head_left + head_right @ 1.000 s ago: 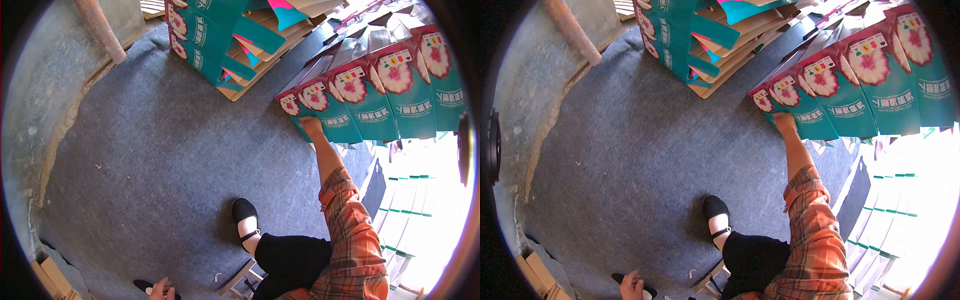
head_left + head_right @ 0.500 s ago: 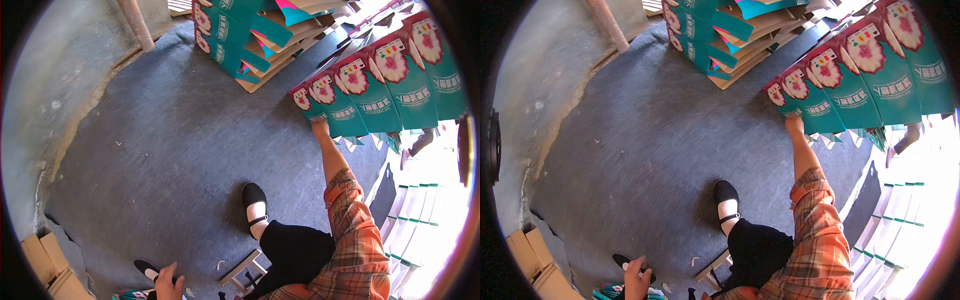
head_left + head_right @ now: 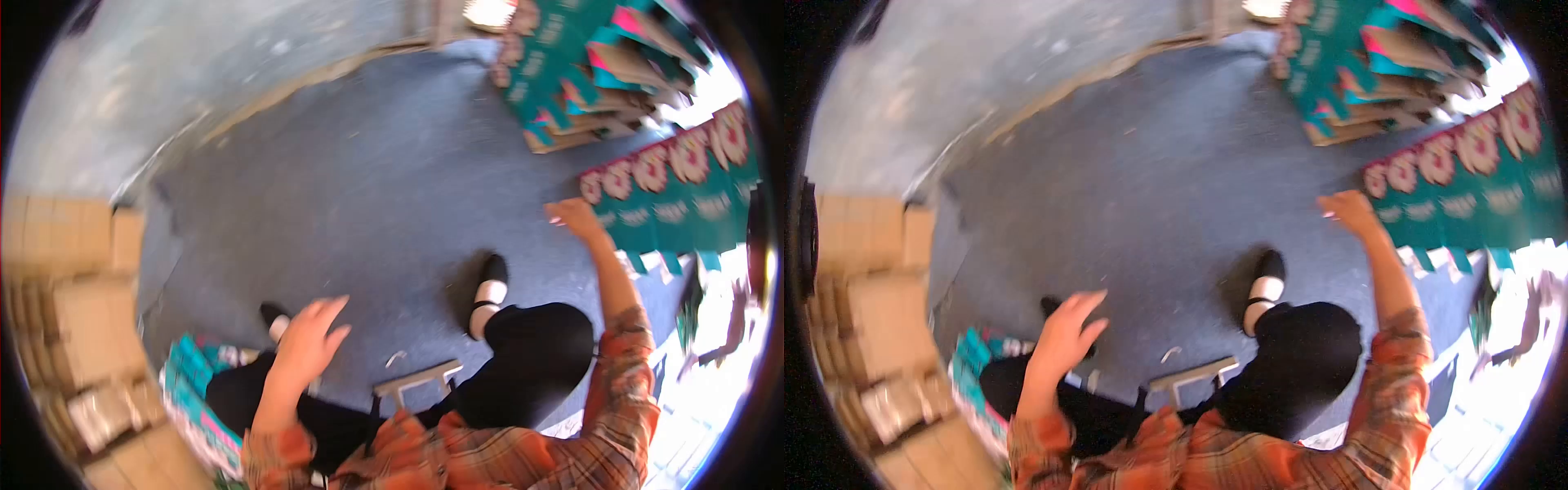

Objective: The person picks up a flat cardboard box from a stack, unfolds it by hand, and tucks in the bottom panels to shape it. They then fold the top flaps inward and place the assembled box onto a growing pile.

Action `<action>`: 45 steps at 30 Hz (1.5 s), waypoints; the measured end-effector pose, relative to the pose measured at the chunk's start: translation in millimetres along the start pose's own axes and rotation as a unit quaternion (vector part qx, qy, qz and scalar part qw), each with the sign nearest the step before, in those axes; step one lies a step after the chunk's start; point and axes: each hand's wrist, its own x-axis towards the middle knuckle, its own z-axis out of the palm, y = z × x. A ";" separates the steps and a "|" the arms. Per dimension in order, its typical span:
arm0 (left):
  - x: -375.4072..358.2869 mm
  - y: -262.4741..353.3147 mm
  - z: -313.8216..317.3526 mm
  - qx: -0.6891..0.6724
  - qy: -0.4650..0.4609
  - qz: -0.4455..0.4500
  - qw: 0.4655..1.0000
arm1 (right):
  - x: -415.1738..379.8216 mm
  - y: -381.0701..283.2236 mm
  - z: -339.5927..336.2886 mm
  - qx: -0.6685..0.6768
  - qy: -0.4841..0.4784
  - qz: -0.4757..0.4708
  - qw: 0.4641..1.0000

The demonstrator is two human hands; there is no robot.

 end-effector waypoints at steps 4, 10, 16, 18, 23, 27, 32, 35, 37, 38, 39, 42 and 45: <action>-3.9 28.5 -32.6 0.001 0.091 0.016 0.996 | 18.8 -101.8 -58.7 -0.038 -0.049 0.053 0.997; -84.6 25.1 -89.9 -0.114 0.354 -0.089 0.924 | 11.9 -176.1 -69.6 -0.009 -0.099 -0.133 0.986; -265.8 -127.9 -21.7 -0.172 0.585 -0.346 0.713 | -8.7 -235.3 -51.7 -0.029 -0.185 -0.130 0.974; -352.0 -187.7 48.1 -0.178 0.633 -0.478 0.583 | -13.0 -239.4 -45.1 -0.053 -0.199 -0.148 0.967; -477.9 -208.1 188.9 -0.219 0.679 -0.612 0.342 | -16.1 -228.9 -23.9 -0.059 -0.219 -0.124 0.966; -486.5 -176.3 212.9 -0.400 0.675 -0.592 0.183 | -12.5 -201.8 -10.2 -0.080 -0.217 -0.095 0.968; -469.9 -170.3 198.6 -0.500 0.701 -0.501 0.091 | 4.4 -165.3 -2.1 -0.156 -0.214 -0.086 0.960; -481.0 -181.0 201.1 -0.450 0.743 -0.494 0.044 | 3.0 -163.3 1.8 -0.150 -0.210 -0.073 0.963; -509.5 -208.4 217.2 -0.470 0.765 -0.440 0.031 | 0.8 -162.7 2.8 -0.151 -0.209 -0.061 0.964; -512.8 -210.6 216.2 -0.487 0.785 -0.384 0.014 | 0.7 -161.3 4.0 -0.177 -0.204 -0.079 0.960; -515.2 -211.4 217.8 -0.487 0.785 -0.383 0.012 | 1.1 -161.0 4.3 -0.205 -0.198 -0.098 0.954; -511.5 -193.6 195.5 -0.590 0.764 -0.163 0.203 | -0.7 -164.2 4.4 -0.192 -0.200 -0.082 0.957; -457.0 -162.6 164.5 -0.641 0.711 -0.116 0.267 | -0.9 -165.4 3.7 -0.179 -0.198 -0.119 0.956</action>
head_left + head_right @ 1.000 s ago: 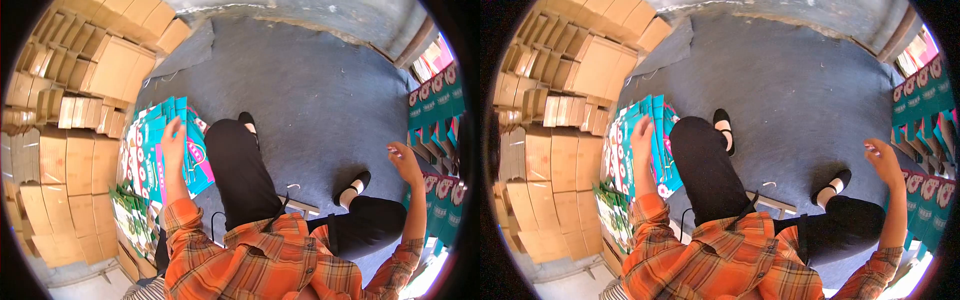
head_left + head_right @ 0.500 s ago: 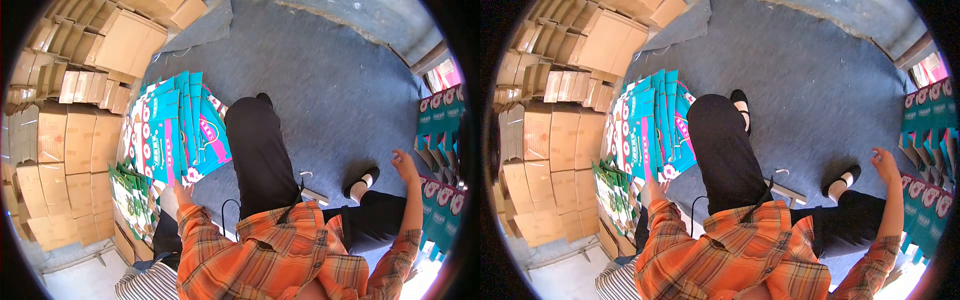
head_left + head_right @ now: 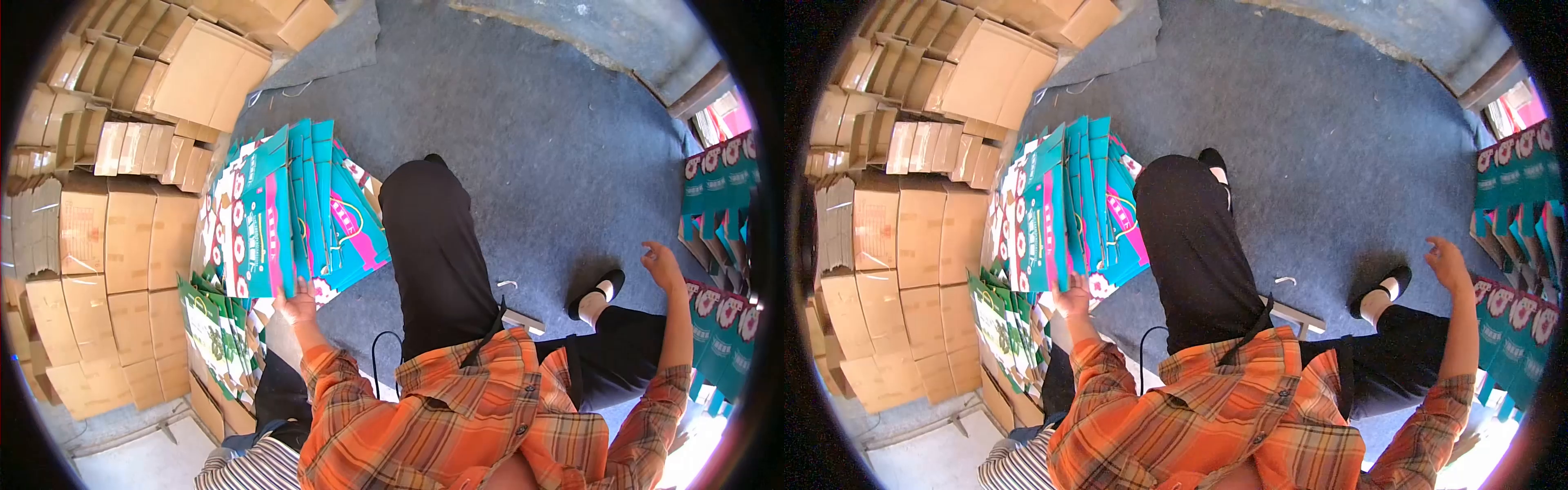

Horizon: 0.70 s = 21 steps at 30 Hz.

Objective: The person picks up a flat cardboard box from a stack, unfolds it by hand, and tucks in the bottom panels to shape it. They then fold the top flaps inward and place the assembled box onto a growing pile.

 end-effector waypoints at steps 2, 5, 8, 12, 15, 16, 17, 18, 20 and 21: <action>7.1 -9.5 14.4 -0.049 0.174 -0.015 0.983 | -1.9 -11.4 -4.8 0.018 0.001 0.005 1.000; 46.5 -6.9 2.1 -0.060 0.195 -0.013 0.979 | -6.6 -19.2 -10.9 0.026 0.001 0.011 1.000; 54.0 4.9 43.8 -0.092 0.126 0.019 0.988 | -3.4 -22.7 -11.8 0.028 0.006 -0.002 1.000; 54.8 27.0 107.4 0.022 0.031 0.076 0.996 | 0.3 -24.5 -13.2 0.054 0.009 -0.014 0.998; 24.8 35.9 171.1 0.158 -0.019 0.130 0.979 | -1.6 -33.5 -19.2 0.044 0.018 -0.018 0.999; 8.7 34.9 196.5 0.216 -0.029 0.141 0.966 | -1.6 -33.6 -19.2 0.049 0.022 -0.017 0.998; -14.3 32.6 227.1 0.261 -0.042 0.153 0.952 | -1.2 -32.2 -19.7 0.059 0.022 -0.020 0.998; -25.0 33.2 250.9 0.260 -0.050 0.152 0.952 | -0.7 -30.5 -21.8 0.067 0.022 -0.023 0.997; -36.1 30.8 291.3 0.337 -0.110 0.150 0.923 | -4.7 -34.7 -28.9 0.059 0.029 -0.022 0.998; -36.2 29.5 309.7 0.294 -0.133 0.110 0.940 | -6.7 -37.4 -32.1 0.050 0.030 -0.023 0.998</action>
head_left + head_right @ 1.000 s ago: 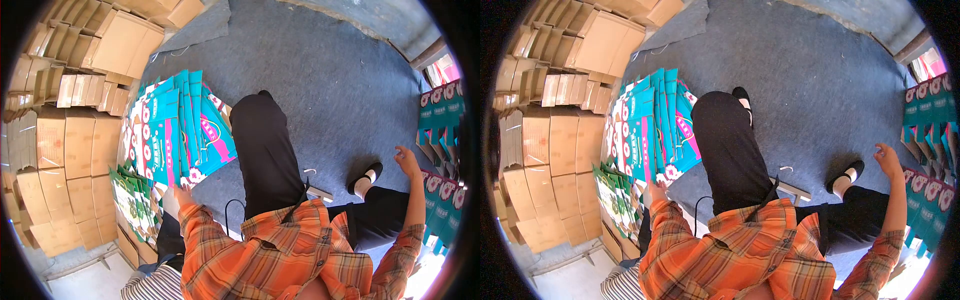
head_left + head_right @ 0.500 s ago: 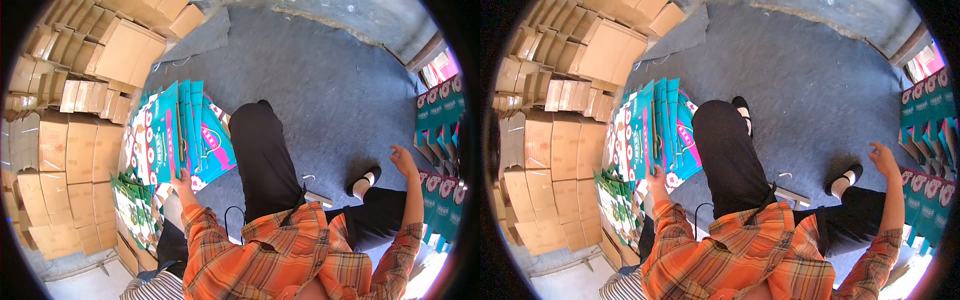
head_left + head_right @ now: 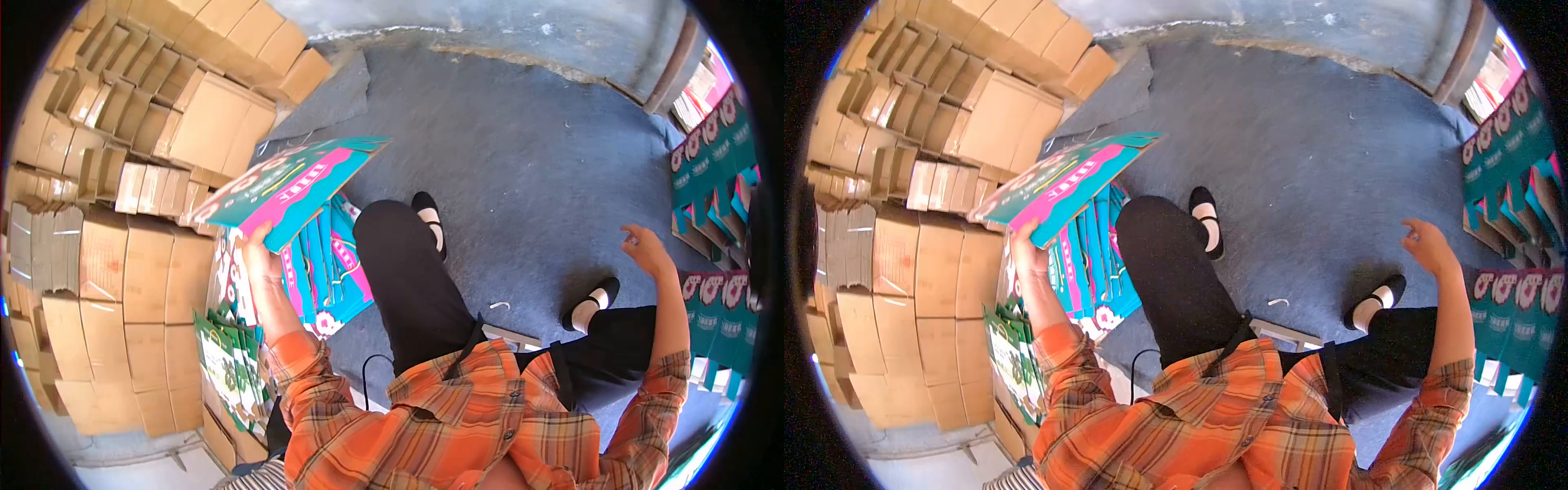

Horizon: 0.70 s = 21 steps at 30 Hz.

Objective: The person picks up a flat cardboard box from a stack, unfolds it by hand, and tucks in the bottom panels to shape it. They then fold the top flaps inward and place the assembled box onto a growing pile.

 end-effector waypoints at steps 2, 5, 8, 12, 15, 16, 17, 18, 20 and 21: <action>1.8 21.2 33.6 0.038 -0.088 0.005 0.995 | -2.2 -4.1 -6.3 0.004 0.013 0.002 1.000; -27.3 54.5 102.1 0.092 -0.191 0.027 0.977 | 1.2 2.9 -13.7 0.044 0.048 -0.004 0.998; -51.1 68.5 142.8 0.139 -0.270 0.045 0.952 | 9.8 11.7 -21.6 0.125 0.100 -0.011 0.987; -86.8 61.5 155.7 0.166 -0.382 0.047 0.908 | -3.9 -16.8 -54.6 0.339 0.131 0.103 0.926; -107.9 52.4 165.5 0.182 -0.496 0.024 0.849 | 2.4 -5.8 -55.5 0.469 0.188 0.161 0.848; -110.1 42.2 166.9 0.187 -0.515 0.014 0.836 | 3.7 -2.8 -55.9 0.467 0.200 0.172 0.844; -117.8 35.4 174.0 0.171 -0.548 0.013 0.819 | 4.2 -1.3 -57.8 0.544 0.169 0.145 0.809; -119.6 28.4 178.8 0.183 -0.576 -0.008 0.797 | 3.0 4.9 -59.4 0.616 0.137 0.113 0.768; -116.4 12.5 193.9 0.193 -0.609 -0.030 0.769 | 7.8 23.4 -61.0 0.620 0.176 0.111 0.756; -111.5 3.3 202.4 0.239 -0.614 -0.012 0.752 | 7.2 29.7 -62.8 0.627 0.204 0.101 0.745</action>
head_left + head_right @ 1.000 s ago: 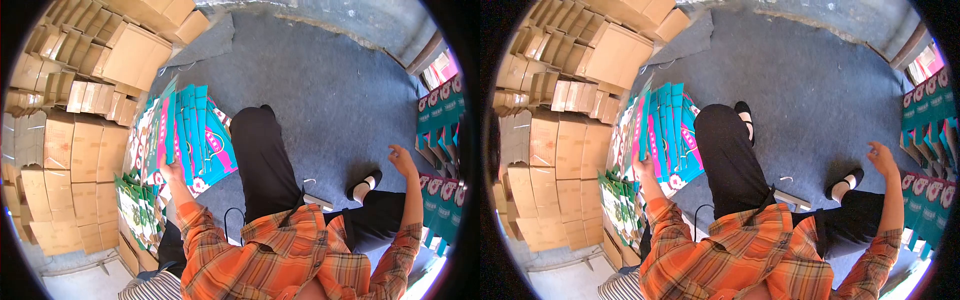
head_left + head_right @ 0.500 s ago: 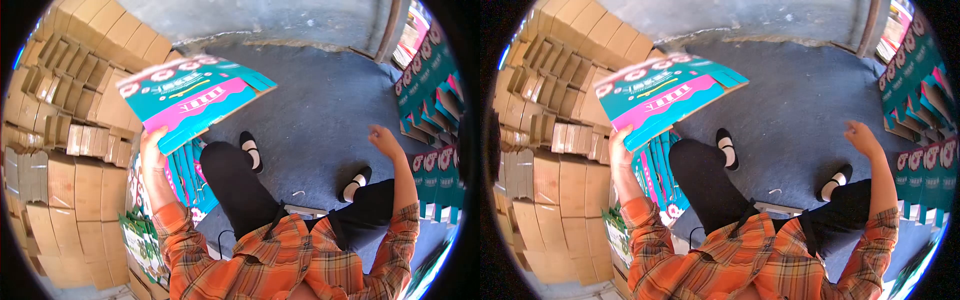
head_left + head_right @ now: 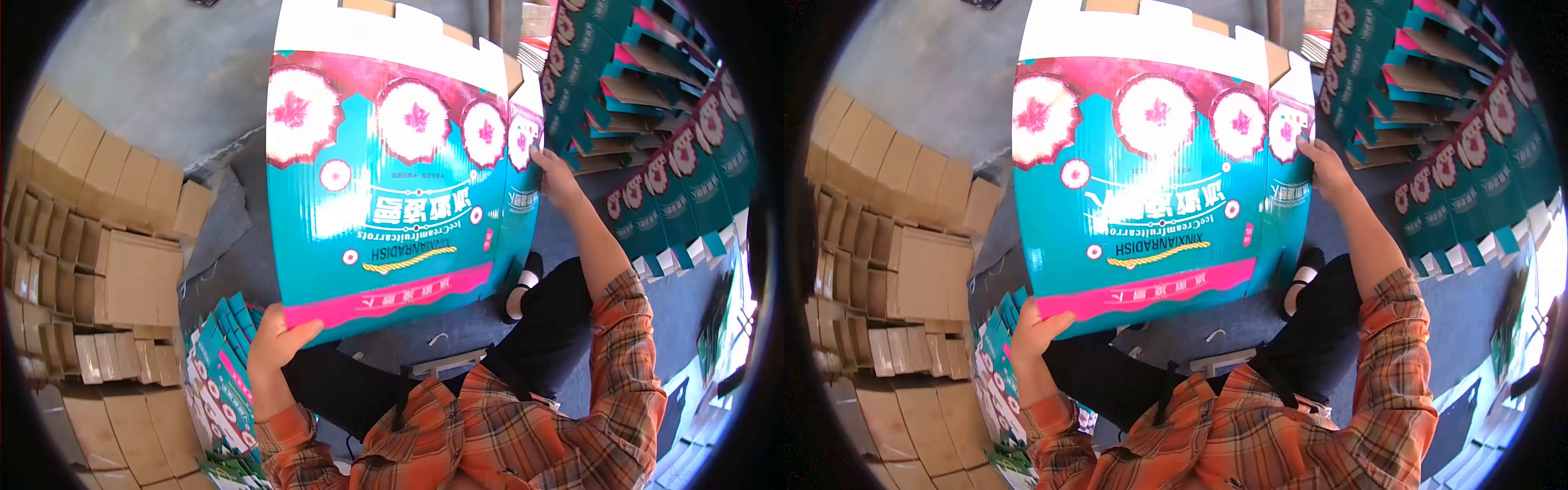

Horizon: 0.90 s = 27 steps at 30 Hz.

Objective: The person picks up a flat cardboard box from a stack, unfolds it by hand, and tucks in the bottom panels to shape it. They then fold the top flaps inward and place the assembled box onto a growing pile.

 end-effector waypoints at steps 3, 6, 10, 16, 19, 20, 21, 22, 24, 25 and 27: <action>28.8 -23.7 4.1 0.059 0.034 -0.018 0.997 | 5.0 0.1 -16.2 0.096 0.031 -0.047 0.994; 54.6 -27.4 12.0 -0.009 0.107 0.008 0.994 | 6.2 2.5 -23.0 0.126 0.033 -0.093 0.987; 93.5 -58.9 3.1 -0.215 0.161 0.065 0.961 | 1.6 5.6 -13.1 0.000 0.049 -0.121 0.991; 106.2 -99.2 33.0 -0.285 0.221 0.035 0.932 | 15.9 34.6 -8.7 -0.230 0.104 -0.155 0.955; 104.0 -104.5 34.3 -0.284 0.223 0.041 0.932 | -0.1 23.7 17.4 -0.227 0.096 -0.239 0.939; 103.7 -103.5 34.8 -0.285 0.227 0.039 0.930 | -5.6 17.3 26.4 -0.191 0.088 -0.275 0.938; 103.9 -101.8 35.9 -0.280 0.222 0.055 0.932 | 6.0 25.2 15.8 -0.211 0.075 -0.257 0.940; 104.5 -99.9 37.4 -0.275 0.216 0.070 0.934 | 10.6 29.4 14.1 -0.213 0.074 -0.256 0.940; 106.0 -94.1 41.6 -0.268 0.220 0.060 0.936 | 21.0 41.7 7.0 -0.281 0.134 -0.247 0.918; 106.1 -94.3 42.2 -0.254 0.212 0.059 0.942 | 28.2 49.6 1.2 -0.304 0.146 -0.237 0.911; 103.3 -93.2 43.6 -0.242 0.208 0.055 0.946 | 17.5 44.8 8.2 -0.312 0.149 -0.215 0.913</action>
